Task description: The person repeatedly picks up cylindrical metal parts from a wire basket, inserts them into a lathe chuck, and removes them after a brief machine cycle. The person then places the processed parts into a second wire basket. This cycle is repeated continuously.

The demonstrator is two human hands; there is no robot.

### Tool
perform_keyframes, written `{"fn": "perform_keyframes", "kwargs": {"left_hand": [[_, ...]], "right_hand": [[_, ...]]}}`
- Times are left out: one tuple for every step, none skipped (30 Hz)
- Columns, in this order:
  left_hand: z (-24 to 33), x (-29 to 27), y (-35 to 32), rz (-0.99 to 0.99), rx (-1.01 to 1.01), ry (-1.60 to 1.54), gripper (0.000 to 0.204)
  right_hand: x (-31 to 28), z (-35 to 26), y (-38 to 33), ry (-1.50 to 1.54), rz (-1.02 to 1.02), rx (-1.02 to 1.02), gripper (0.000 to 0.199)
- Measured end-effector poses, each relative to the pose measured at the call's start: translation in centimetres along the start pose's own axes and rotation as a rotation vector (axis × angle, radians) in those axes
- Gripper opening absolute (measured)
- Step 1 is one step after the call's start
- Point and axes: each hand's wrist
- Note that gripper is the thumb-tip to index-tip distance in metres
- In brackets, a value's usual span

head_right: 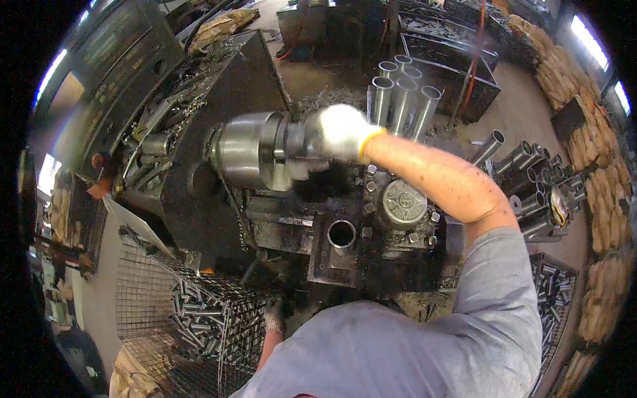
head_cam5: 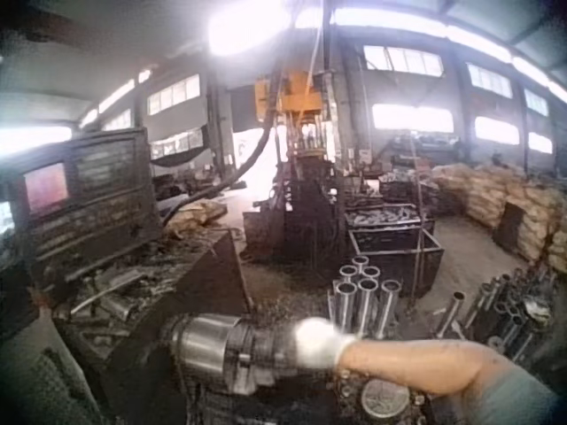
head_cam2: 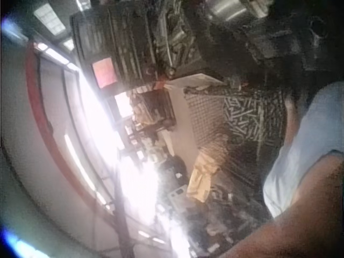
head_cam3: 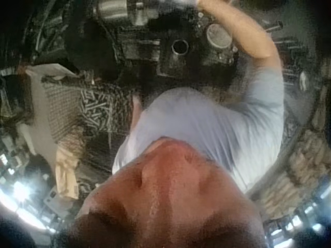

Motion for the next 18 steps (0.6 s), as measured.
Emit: {"fn": "perform_keyframes", "kwargs": {"left_hand": [[0.5,0.5,-0.7,-0.056,0.132,-0.008,0.035],[1.3,0.6,-1.4,-0.097,0.204,0.025,0.028],[3.6,2.3,0.1,-0.098,0.404,-0.038,0.025],[4.5,3.2,-0.6,-0.076,0.511,-0.038,0.022],[5.3,4.1,-1.3,-0.07,0.654,-0.08,0.019],[6.0,4.2,-1.6,-0.051,0.715,-0.007,0.02],[6.4,4.1,-1.7,-0.034,0.639,0.027,0.02],[6.4,4.0,-1.6,-0.02,0.637,0.021,0.02],[5.7,3.9,-1.6,-0.012,0.627,0.018,0.02],[4.6,3.6,-1.5,-0.011,0.513,-0.013,0.022],[3.5,2.9,-1.3,0.009,0.503,0.02,0.025],[2.1,2.1,-1.1,0.027,0.453,0.061,0.028],[0.4,1.2,-1.0,0.039,0.45,0.073,0.031],[-0.1,1.2,0.7,0.021,0.199,0.081,0.032],[-0.8,1.1,1.7,0.0,0.232,0.087,0.031],[-1.2,0.5,2.4,-0.015,0.239,0.111,0.031],[-1.3,0.0,2.8,-0.029,0.202,0.153,0.031],[-1.7,-1.0,2.2,0.0,0.485,0.297,0.032]], "right_hand": [[0.2,2.1,1.1,0.005,0.046,0.017,0.052],[0.3,4.2,2.6,-0.178,-0.182,0.089,0.056],[0.0,5.5,6.1,-0.288,-0.516,0.17,0.052],[1.6,6.1,6.2,-0.167,-0.598,0.154,0.05],[2.7,7.0,6.1,-0.079,-0.681,0.151,0.047],[4.3,7.3,5.4,-0.066,-0.566,0.17,0.046],[6.2,7.1,4.1,-0.082,-0.458,0.218,0.044],[7.8,6.6,3.7,-0.29,-0.348,0.194,0.044],[7.9,7.2,2.1,-0.304,-0.298,0.164,0.047],[6.9,8.5,1.6,-0.246,-0.385,0.128,0.059],[6.1,9.4,2.0,-0.213,-0.491,0.085,0.071],[5.3,10.4,2.4,-0.182,-0.617,0.02,0.082],[5.6,10.6,2.9,-0.045,-0.608,0.056,0.071],[6.7,10.3,3.3,0.018,-0.545,0.146,0.064],[7.9,9.7,3.5,0.034,-0.496,0.265,0.06],[8.0,9.9,2.6,0.08,-0.491,0.196,0.057],[7.6,10.3,2.1,-0.016,-0.544,0.146,0.057],[6.2,11.1,1.5,-0.087,-0.573,0.072,0.057]]}}
Point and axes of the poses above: each hand's wrist, its own y-axis towards the middle knuckle, its own x-axis out of the palm, z = x × y, and after that the axes turned 6 degrees about z, right-handed
